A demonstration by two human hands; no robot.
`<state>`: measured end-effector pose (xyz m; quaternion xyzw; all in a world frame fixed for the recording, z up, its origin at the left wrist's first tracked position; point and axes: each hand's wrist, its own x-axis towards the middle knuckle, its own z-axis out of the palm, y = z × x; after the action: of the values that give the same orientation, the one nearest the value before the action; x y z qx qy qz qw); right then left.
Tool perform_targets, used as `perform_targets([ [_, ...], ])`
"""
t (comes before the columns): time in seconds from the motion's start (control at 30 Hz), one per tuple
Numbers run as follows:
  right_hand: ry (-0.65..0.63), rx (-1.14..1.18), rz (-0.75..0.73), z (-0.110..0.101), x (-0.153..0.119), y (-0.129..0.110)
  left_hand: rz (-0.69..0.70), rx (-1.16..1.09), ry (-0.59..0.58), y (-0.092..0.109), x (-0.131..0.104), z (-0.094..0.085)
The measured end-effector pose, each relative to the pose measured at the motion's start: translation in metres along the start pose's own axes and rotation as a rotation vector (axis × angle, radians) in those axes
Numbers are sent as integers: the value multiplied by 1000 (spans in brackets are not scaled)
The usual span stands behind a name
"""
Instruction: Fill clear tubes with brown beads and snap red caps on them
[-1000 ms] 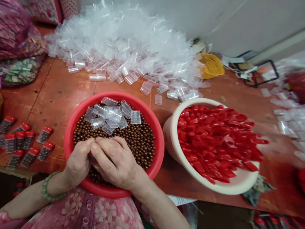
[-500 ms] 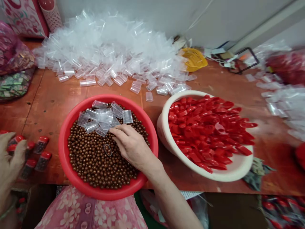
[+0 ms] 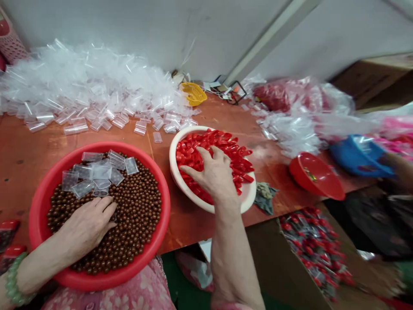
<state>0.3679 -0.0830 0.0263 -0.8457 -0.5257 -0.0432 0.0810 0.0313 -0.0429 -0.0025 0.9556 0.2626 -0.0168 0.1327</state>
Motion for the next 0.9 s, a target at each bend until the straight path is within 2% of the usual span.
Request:
perform_targets([
  [0.1, -225, -3, 135, 13, 7, 33, 2, -19, -8, -1, 2, 3],
  [0.2, -305, 0, 129, 24, 12, 41, 4, -21, -5, -1, 3, 6],
  [0.4, -239, -130, 23, 30, 17, 36, 58, 4, 31, -3, 1, 10],
  [0.57, -254, -92, 10, 33, 21, 37, 68, -2, -24, -5, 1, 8],
  [0.77, -131, 144, 5, 32, 27, 61, 34, -143, -25, -7, -2, 2],
  [0.9, -98, 315, 74, 29, 26, 70, 30, -254, -95, -5, -1, -6],
])
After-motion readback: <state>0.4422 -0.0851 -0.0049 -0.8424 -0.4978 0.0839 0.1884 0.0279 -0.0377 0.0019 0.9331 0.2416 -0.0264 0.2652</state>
